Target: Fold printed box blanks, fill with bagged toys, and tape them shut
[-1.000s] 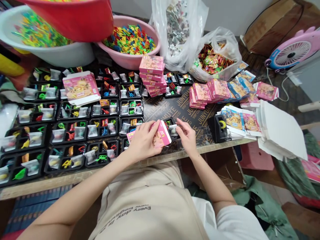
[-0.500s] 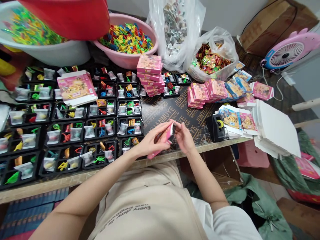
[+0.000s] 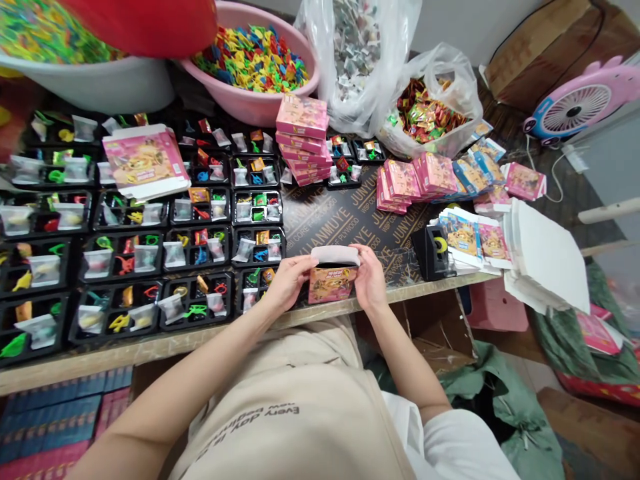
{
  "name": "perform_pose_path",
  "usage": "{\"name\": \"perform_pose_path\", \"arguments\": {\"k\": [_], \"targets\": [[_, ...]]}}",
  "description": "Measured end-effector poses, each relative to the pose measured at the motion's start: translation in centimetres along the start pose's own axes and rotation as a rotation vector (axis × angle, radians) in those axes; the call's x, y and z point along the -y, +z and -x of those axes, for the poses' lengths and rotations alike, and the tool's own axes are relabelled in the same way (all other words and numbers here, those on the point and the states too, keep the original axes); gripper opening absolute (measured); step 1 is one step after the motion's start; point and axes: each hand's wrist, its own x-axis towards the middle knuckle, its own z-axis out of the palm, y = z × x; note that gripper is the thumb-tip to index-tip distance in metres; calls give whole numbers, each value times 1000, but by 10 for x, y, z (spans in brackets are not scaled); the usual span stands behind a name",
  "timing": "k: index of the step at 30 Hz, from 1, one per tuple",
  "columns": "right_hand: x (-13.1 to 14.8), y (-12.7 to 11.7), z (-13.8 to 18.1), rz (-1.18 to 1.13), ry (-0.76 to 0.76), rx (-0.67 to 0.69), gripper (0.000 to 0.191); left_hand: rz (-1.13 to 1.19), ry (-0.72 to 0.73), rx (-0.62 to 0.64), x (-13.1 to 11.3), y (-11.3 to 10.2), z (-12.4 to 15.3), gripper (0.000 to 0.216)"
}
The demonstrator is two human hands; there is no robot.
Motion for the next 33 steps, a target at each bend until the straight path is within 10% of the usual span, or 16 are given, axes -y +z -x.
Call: {"name": "perform_pose_path", "arguments": {"k": [11, 23, 33], "targets": [[-1, -5, -4, -81, 214, -27, 17, -19, 93, -1, -9, 7, 2, 30], [3, -28, 2, 337, -269, 263, 7, -845, 730, 179, -26, -8, 16, 9], [23, -29, -7, 476, -257, 311, 8, -845, 554, 175, -35, 1, 15, 18]]}}
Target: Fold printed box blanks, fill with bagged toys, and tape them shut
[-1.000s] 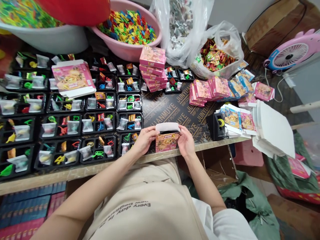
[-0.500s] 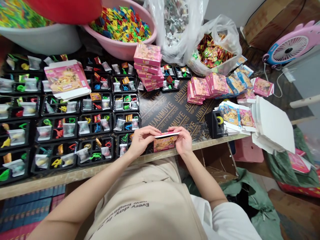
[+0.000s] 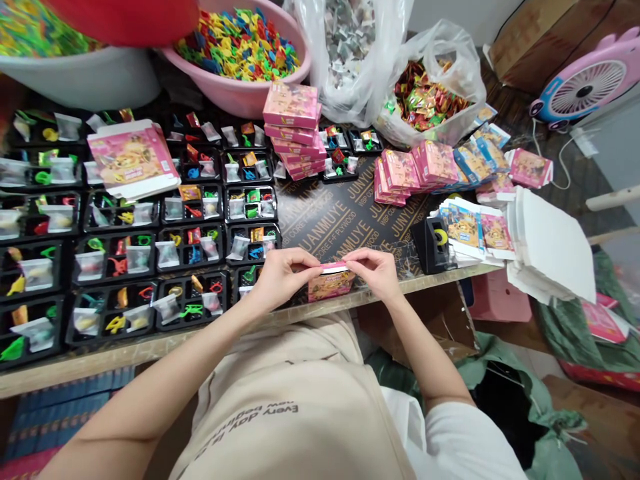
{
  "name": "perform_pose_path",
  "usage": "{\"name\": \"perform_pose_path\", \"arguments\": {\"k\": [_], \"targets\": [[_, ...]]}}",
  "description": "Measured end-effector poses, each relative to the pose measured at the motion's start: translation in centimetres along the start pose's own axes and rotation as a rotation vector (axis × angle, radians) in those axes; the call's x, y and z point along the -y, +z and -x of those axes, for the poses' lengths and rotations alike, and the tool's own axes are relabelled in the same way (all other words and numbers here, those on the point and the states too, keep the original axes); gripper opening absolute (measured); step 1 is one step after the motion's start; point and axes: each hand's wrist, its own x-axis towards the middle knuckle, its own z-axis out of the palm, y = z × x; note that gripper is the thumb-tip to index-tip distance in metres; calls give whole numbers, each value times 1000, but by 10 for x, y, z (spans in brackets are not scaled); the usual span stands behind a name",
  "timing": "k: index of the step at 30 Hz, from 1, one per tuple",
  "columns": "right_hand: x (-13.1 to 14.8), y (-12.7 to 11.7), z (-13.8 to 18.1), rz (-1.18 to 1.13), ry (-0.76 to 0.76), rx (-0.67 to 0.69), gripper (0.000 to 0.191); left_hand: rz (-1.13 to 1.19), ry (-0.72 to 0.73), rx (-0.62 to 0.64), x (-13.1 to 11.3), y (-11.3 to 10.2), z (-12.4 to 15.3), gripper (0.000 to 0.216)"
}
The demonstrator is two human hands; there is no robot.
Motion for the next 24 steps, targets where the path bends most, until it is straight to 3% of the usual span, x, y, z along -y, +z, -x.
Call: {"name": "perform_pose_path", "arguments": {"k": [7, 11, 13, 15, 18, 19, 22, 24], "targets": [[-7, -6, 9, 124, -142, 23, 3, -338, 379, -17, 7, 3, 21, 17], [-9, -7, 20, 226, -263, 65, 8, -521, 431, 31, 3, 13, 20, 17], [-8, -22, 27, 302, -289, 42, 20, -621, 436, 95, -2, 21, 14, 16], [-9, -54, 33, 424, -295, -172, 27, -693, 461, 135, -6, 27, 5, 19], [-17, -130, 43, 638, -224, -721, 24, -738, 499, 113, -7, 31, -9, 24], [-21, -156, 46, 692, -153, -781, 24, -742, 506, 102, -5, 32, -14, 27], [-36, -215, 51, 720, 69, -649, 26, -756, 548, 116, 5, 35, -23, 36], [-43, -232, 50, 656, 131, -533, 27, -780, 585, 132, 12, 38, -24, 40]]}}
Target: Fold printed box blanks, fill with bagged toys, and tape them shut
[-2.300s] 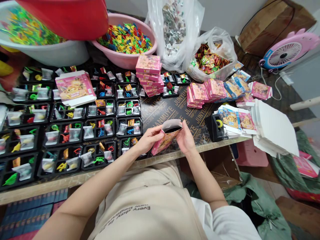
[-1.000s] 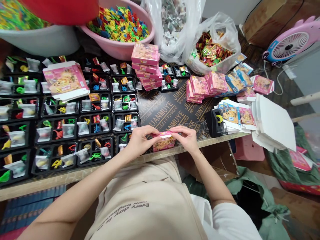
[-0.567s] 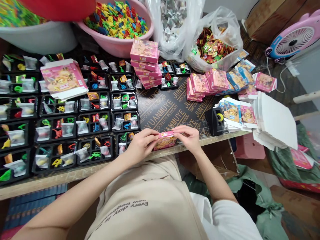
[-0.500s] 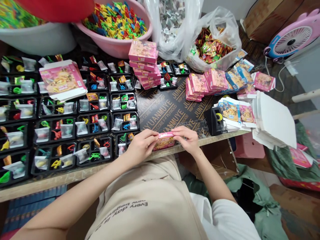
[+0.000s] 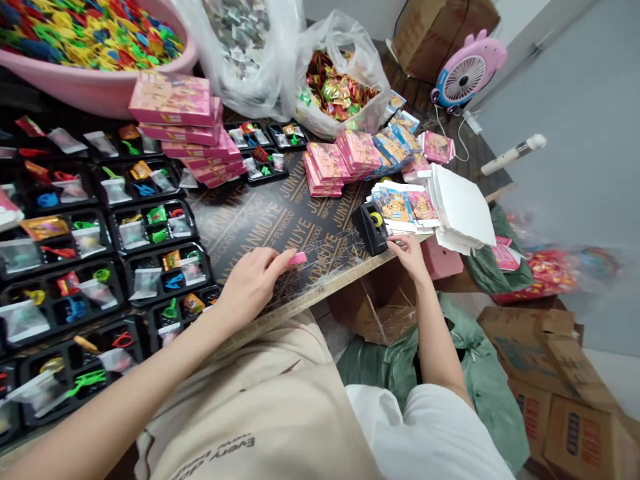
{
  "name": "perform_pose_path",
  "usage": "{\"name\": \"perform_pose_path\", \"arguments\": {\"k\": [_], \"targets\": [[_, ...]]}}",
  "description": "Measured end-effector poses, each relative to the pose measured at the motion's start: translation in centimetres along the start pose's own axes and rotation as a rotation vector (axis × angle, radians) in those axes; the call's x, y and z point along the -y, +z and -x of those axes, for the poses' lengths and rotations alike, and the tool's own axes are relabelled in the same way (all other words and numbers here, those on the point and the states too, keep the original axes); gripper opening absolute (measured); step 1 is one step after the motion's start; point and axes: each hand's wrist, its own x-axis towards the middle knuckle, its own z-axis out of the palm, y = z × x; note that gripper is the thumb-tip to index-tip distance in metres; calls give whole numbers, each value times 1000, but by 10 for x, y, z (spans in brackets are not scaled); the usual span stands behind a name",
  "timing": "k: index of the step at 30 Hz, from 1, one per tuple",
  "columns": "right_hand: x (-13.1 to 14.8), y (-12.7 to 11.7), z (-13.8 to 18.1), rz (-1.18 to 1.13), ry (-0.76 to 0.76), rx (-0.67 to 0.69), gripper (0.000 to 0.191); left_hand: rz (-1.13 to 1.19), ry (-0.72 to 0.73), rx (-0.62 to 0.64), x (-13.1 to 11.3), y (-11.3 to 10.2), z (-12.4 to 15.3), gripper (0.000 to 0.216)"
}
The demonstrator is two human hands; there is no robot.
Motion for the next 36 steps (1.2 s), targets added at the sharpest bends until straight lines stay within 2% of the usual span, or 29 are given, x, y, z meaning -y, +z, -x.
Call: {"name": "perform_pose_path", "arguments": {"k": [2, 4, 7, 11, 16, 21, 24, 27, 28, 29, 31, 32, 34, 36], "targets": [[-4, 1, -5, -60, 0, 50, 26, -25, 26, -18, 1, 6, 3, 43], [-2, 5, -7, -95, -7, 37, 23, -39, 37, -44, 2, 10, 5, 43], [1, 10, -3, -127, -9, -74, 19, -48, 63, -65, 4, 11, 6, 38], [-6, 15, 14, -290, 93, -275, 17, -25, 71, -105, 7, 11, 4, 35], [-24, 28, 32, -326, 179, -294, 16, 84, 21, -124, 6, 10, 5, 33], [-34, 39, 29, -317, 191, -367, 16, 54, -78, -145, -1, 12, 4, 29], [-18, 47, 33, -337, 195, -478, 20, 34, -74, -173, -5, 14, 1, 25], [30, 65, 55, -437, 181, -545, 28, 61, -34, -214, -4, 16, -1, 19], [52, 73, 66, -523, 178, -452, 31, 67, -25, -224, -4, 16, -1, 18], [75, 81, 77, -634, 202, -243, 32, 71, -19, -231, -3, 16, -1, 18], [120, 97, 98, -857, 265, 257, 35, 83, -4, -235, -1, 15, 0, 20], [139, 105, 105, -946, 292, 424, 35, 96, 10, -235, 0, 15, 1, 22], [166, 119, 113, -1080, 338, 630, 33, 130, 46, -234, 1, 13, 2, 25], [176, 129, 113, -1167, 381, 705, 30, 150, 78, -231, 2, 10, 3, 31]]}}
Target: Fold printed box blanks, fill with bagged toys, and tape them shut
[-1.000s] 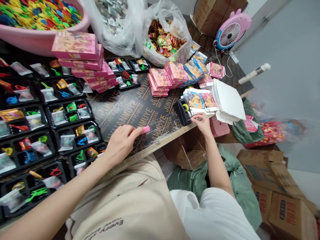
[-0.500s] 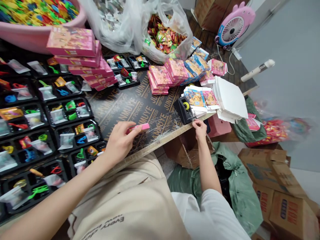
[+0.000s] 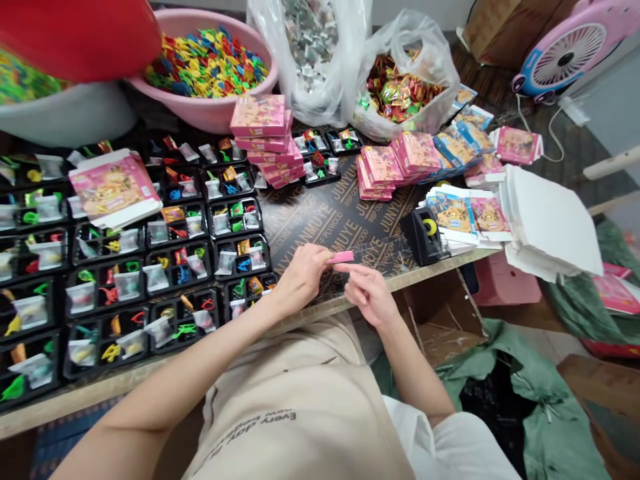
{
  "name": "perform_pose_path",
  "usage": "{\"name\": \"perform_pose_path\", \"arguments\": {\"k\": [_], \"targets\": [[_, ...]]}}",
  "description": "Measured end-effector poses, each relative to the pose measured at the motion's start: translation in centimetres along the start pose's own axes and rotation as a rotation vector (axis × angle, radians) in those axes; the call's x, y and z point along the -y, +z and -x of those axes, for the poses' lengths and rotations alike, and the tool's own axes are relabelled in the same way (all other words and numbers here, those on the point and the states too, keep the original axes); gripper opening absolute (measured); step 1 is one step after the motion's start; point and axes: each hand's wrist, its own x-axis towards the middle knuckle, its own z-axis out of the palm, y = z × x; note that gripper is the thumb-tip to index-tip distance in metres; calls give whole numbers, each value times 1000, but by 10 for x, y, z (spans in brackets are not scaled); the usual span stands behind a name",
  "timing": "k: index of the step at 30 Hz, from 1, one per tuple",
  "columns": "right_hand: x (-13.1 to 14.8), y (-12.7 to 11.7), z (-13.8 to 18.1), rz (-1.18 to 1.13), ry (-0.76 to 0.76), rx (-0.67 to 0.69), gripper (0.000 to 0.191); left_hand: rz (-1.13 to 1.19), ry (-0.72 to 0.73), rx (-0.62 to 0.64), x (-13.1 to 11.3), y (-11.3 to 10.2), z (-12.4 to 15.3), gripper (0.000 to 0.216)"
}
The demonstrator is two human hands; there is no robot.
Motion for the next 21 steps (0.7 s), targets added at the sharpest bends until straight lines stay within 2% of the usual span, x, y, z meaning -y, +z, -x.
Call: {"name": "perform_pose_path", "arguments": {"k": [4, 6, 8, 10, 12, 14, 15, 17, 19, 21], "targets": [[-5, -2, -12, -89, 47, 19, 27, -48, 26, 45, -2, -5, -4, 34], [-9, -5, -16, -95, 53, 7, 28, -71, 18, 40, -2, -4, -7, 24], [-15, -9, -18, -58, 43, -35, 31, -88, 16, -16, -1, -1, -8, 12], [-23, -13, -19, 17, 54, -103, 41, -122, 2, -72, 0, 5, -8, 8], [-30, -19, -18, 49, 137, -144, 59, -141, -28, -95, -2, 10, -4, 11], [-34, -24, -16, 5, 239, -141, 73, -99, -24, -78, -8, 11, 1, 13], [-33, -26, -16, -25, 251, -145, 72, -65, 18, -51, -11, 10, 3, 15], [-26, -29, -19, -34, 173, -177, 52, -23, 161, 29, -14, 4, 1, 20], [-10, -33, -31, 37, 7, -217, 35, -61, 266, 66, -4, -10, -10, 21], [15, -40, -55, 172, -176, -241, 41, -150, 183, -9, 26, -31, -32, 20]]}}
